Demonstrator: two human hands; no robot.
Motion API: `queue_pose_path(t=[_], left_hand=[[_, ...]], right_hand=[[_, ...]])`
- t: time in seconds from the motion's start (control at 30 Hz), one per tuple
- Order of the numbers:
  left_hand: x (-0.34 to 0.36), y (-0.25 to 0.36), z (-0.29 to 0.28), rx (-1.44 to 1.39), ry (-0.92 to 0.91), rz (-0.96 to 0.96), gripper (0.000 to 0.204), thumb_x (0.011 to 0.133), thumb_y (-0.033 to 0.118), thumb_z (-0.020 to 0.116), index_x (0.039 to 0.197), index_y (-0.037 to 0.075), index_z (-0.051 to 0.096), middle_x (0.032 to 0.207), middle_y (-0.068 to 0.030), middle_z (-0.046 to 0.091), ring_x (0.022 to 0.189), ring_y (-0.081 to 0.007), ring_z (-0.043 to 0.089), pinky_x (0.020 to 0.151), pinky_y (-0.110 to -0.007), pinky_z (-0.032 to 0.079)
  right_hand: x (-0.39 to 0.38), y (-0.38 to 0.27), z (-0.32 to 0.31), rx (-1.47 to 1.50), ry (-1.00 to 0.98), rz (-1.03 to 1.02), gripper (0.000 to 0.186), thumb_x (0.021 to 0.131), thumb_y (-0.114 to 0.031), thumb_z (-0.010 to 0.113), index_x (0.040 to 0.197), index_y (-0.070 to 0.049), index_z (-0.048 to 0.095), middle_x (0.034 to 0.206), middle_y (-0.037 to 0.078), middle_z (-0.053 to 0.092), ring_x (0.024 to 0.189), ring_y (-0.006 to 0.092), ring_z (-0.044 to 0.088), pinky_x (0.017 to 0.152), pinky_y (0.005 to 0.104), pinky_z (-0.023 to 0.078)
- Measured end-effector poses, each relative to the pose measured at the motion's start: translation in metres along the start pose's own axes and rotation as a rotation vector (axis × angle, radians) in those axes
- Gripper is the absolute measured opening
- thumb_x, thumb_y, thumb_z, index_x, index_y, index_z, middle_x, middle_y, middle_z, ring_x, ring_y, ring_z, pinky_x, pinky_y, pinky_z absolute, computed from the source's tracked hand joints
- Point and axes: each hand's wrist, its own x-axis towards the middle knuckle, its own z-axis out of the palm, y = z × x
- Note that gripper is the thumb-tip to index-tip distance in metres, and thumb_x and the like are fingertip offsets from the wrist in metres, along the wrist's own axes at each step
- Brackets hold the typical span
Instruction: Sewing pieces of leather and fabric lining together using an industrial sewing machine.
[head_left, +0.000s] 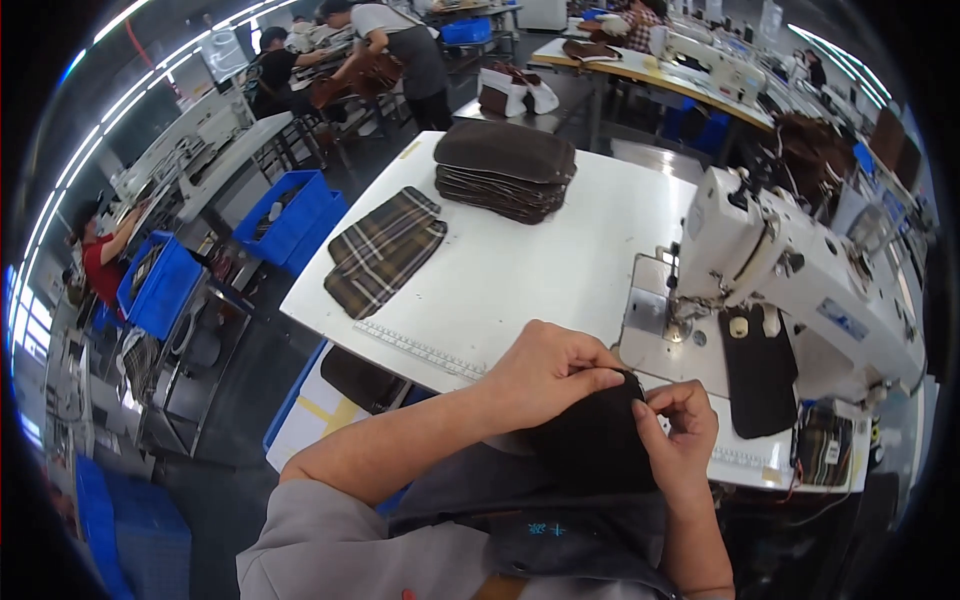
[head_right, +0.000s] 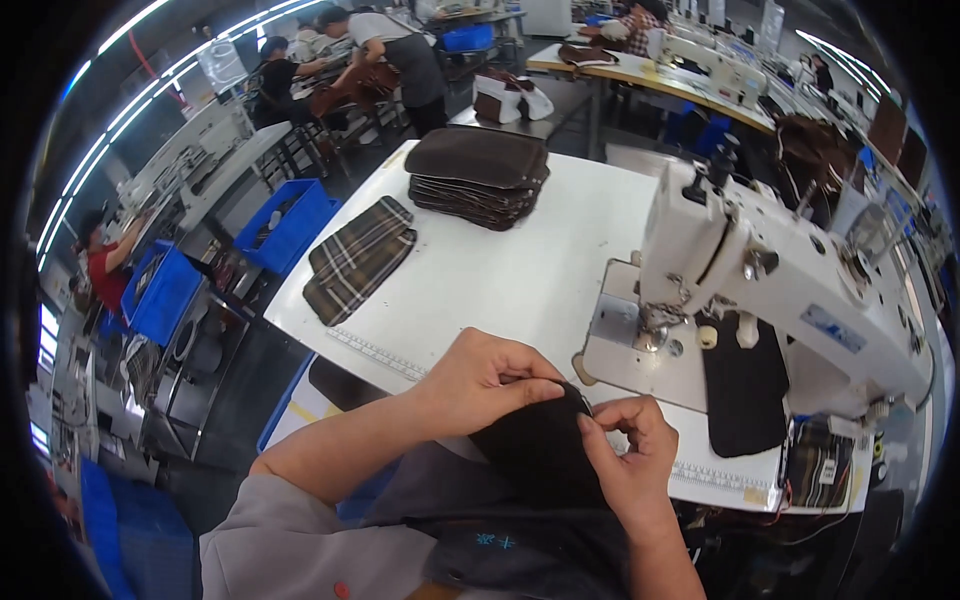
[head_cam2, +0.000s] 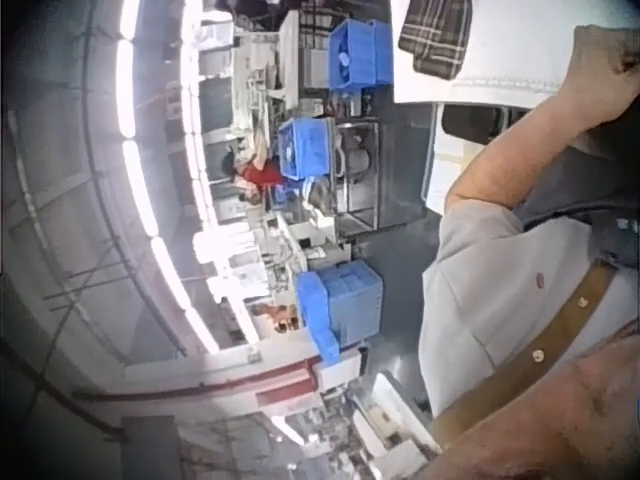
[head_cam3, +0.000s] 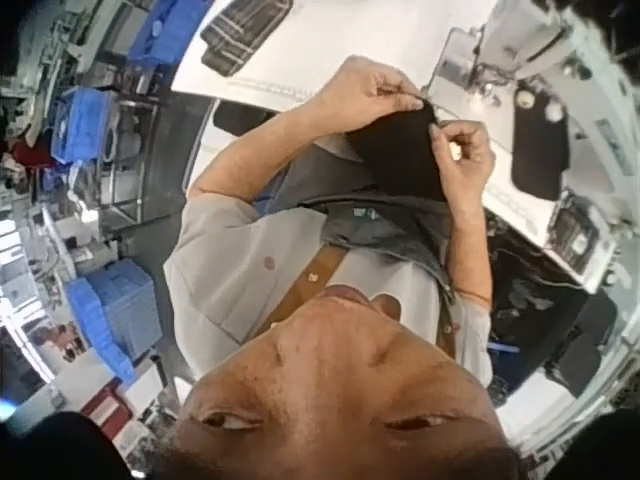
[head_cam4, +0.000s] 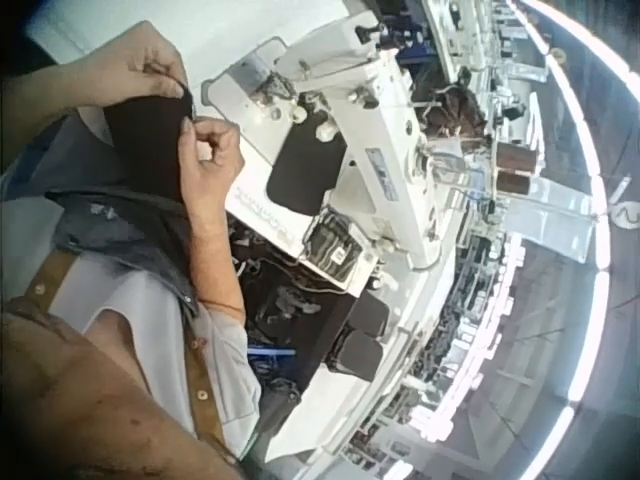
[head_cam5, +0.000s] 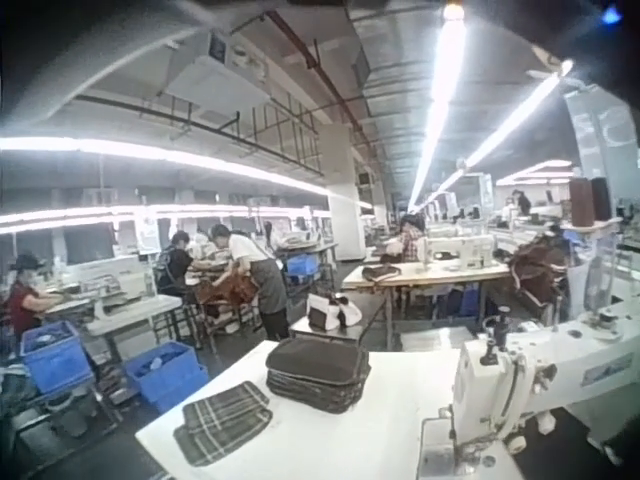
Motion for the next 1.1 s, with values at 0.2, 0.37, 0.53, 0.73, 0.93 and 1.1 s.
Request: queue_pose_path(t=[0.2,0.37,0.53,0.73,0.93,1.1], left_hand=[[0.02,0.025,-0.027,0.307,-0.169,0.012,0.018,0.091,0.014,0.081,0.102,0.0,0.08,0.084,-0.0124,0.078,0.076,-0.0133,0.073,0.072,-0.029,0.056],[0.063,-0.004,-0.029,0.362,-0.247,-0.013,0.019,0.086,0.018,0.084,0.099,0.004,0.081,0.085,-0.0141,0.078,0.079,-0.0201,0.074,0.074,-0.033,0.057],[0.099,-0.039,-0.013,0.373,-0.295,-0.08,0.021,0.083,0.025,0.087,0.097,0.009,0.083,0.09,-0.0121,0.079,0.085,-0.0243,0.076,0.078,-0.036,0.059],[0.121,-0.066,0.013,0.534,-0.037,0.028,0.024,0.078,0.027,0.087,0.093,0.009,0.082,0.088,-0.0105,0.079,0.086,-0.0271,0.077,0.08,-0.038,0.06],[0.122,-0.068,0.014,0.565,0.056,0.072,0.016,0.083,0.018,0.084,0.094,0.007,0.082,0.089,-0.0107,0.076,0.08,-0.0253,0.074,0.076,-0.035,0.059],[0.139,-0.071,0.014,0.452,0.013,0.073,0.013,0.085,0.011,0.083,0.096,0.004,0.082,0.09,-0.0108,0.076,0.078,-0.0188,0.072,0.074,-0.033,0.057]], right_hand=[[0.015,-0.013,-0.002,-0.403,-0.246,-0.316,0.024,0.084,0.003,0.079,0.106,-0.002,0.069,0.089,0.011,0.073,0.068,0.0182,0.066,0.065,0.0301,0.053],[0.031,-0.013,-0.014,-0.51,-0.432,-0.31,0.031,0.08,0.002,0.076,0.11,-0.005,0.074,0.092,0.013,0.075,0.075,0.027,0.071,0.069,0.0394,0.056],[0.052,0.007,-0.028,-0.784,-0.443,-0.535,0.03,0.078,-0.001,0.077,0.108,-0.007,0.076,0.092,0.01,0.076,0.076,0.0261,0.071,0.068,0.0408,0.056],[0.08,0.021,-0.041,-1.009,-0.426,-0.615,0.021,0.077,-0.008,0.077,0.097,-0.012,0.08,0.092,0.004,0.069,0.082,0.0234,0.07,0.067,0.0378,0.056],[0.081,0.04,-0.043,-1.035,-0.355,-0.704,0.027,0.077,-0.012,0.069,0.102,-0.009,0.079,0.105,0.004,0.076,0.087,0.0201,0.07,0.07,0.0348,0.057],[0.084,0.048,-0.049,-1.071,-0.33,-0.695,0.028,0.079,-0.014,0.067,0.103,-0.008,0.078,0.105,0.005,0.076,0.087,0.0196,0.07,0.07,0.0342,0.056]])
